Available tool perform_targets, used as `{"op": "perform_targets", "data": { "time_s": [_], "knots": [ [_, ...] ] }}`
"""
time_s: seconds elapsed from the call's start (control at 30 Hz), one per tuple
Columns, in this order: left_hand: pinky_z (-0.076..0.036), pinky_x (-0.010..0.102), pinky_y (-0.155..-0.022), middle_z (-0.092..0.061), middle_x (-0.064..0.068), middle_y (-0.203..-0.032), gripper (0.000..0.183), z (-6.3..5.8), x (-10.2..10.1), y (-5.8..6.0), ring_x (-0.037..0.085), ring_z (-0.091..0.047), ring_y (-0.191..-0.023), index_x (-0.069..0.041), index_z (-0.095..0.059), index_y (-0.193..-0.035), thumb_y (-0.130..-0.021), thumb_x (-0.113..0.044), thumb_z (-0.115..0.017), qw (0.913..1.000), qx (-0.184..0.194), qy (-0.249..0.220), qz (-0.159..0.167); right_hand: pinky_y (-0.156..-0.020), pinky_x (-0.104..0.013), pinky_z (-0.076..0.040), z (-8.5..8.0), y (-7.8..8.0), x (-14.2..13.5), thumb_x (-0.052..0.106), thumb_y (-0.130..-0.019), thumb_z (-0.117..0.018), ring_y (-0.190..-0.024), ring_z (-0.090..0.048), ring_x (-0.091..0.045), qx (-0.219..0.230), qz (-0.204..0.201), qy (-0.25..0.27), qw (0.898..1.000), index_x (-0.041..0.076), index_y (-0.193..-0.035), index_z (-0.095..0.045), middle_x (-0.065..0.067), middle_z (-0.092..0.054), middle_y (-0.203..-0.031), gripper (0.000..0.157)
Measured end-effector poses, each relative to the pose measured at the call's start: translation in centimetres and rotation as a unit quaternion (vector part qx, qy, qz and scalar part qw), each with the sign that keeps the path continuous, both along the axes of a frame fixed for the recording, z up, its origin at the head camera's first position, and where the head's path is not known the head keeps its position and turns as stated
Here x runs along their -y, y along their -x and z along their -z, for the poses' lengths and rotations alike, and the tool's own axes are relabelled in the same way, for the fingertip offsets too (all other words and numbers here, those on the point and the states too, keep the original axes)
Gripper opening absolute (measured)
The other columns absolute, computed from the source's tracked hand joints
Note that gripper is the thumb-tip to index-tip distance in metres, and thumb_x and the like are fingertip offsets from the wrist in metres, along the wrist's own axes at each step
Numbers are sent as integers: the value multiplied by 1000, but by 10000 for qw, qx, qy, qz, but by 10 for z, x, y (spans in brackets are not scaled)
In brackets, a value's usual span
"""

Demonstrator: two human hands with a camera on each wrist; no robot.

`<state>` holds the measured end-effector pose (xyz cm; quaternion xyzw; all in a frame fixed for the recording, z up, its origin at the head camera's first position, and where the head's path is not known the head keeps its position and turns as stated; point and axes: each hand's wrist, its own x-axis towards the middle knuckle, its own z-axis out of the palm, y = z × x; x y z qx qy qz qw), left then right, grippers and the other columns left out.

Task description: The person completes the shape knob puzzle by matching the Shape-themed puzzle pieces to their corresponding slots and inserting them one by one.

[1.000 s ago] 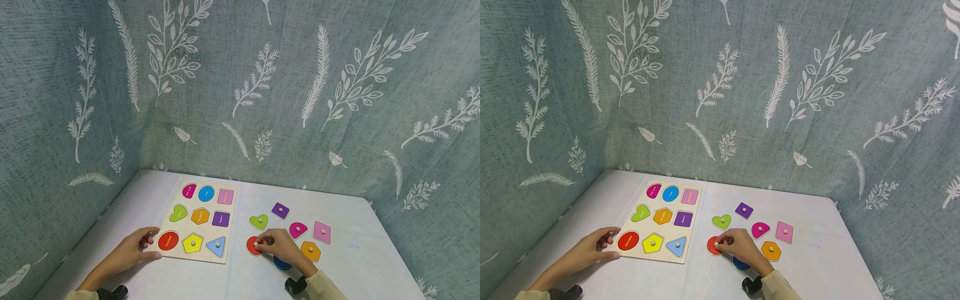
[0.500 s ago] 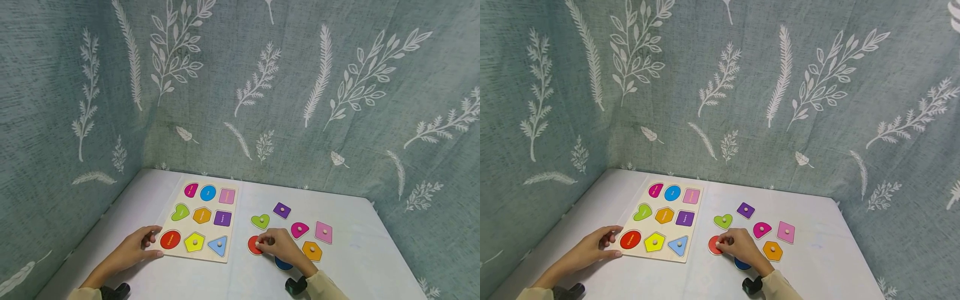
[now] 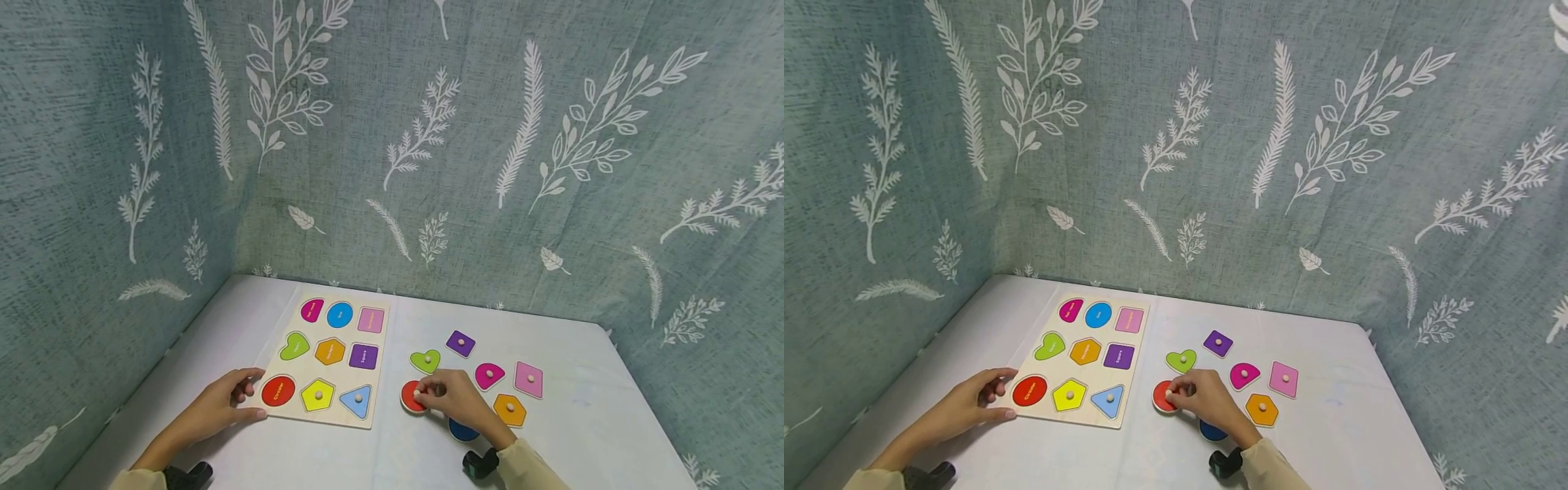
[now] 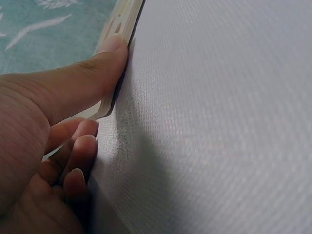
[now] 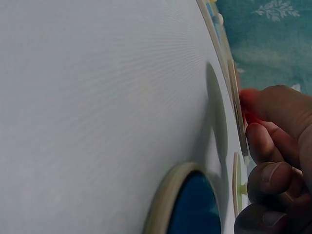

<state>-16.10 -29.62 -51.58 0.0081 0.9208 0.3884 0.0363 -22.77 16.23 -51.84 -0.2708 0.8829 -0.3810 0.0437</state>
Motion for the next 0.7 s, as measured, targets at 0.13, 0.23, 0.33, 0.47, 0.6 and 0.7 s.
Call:
{"op": "perform_targets", "data": {
  "time_s": [0.13,0.23,0.33,0.47,0.6,0.7],
  "knots": [
    [-48,26,-73,-51,4,-93,90,2,1,0,21,-49,-87,4,-55,-139,-67,-31,-97,10000,12,52,-49,-59,-21,-44,-2,0,6,30,-92,-80,-67,-52,-6,-33,-33,49,10000,23,-92,-76,11,-56,-71,8],
    [-47,26,-73,-51,3,-93,89,2,1,0,21,-49,-87,5,-55,-138,-68,-29,-97,9999,-2,113,-51,-60,-21,-45,-4,0,11,29,-92,-80,-67,-51,-6,-34,-109,92,9999,21,-92,-77,12,-56,-71,8],
    [-47,26,-72,-51,3,-92,88,2,1,1,20,-49,-87,5,-55,-138,-68,-27,-97,9999,1,138,-56,-60,-22,-44,-4,0,16,30,-92,-80,-67,-51,-6,-58,-161,98,9998,20,-92,-78,12,-56,-70,10],
    [-47,27,-72,-51,3,-92,88,1,1,1,21,-49,-86,5,-55,-138,-68,-27,-97,9999,-28,112,-31,-60,-21,-43,-7,0,23,30,-92,-80,-67,-50,-6,-60,-150,112,9998,21,-92,-77,12,-56,-70,9],
    [-46,26,-72,-50,4,-92,87,1,1,1,20,-48,-86,6,-55,-138,-69,-25,-97,10000,-40,81,20,-60,-21,-41,-10,1,30,28,-92,-80,-67,-49,-6,-31,-208,187,9996,23,-91,-76,12,-57,-70,6],
    [-46,26,-72,-50,4,-92,88,1,0,1,20,-49,-86,5,-55,-138,-68,-26,-97,10000,-26,89,-21,-59,-20,-41,-11,2,35,27,-92,-80,-66,-48,-5,-106,-282,244,9992,23,-90,-76,13,-57,-69,6]
  ]
}}
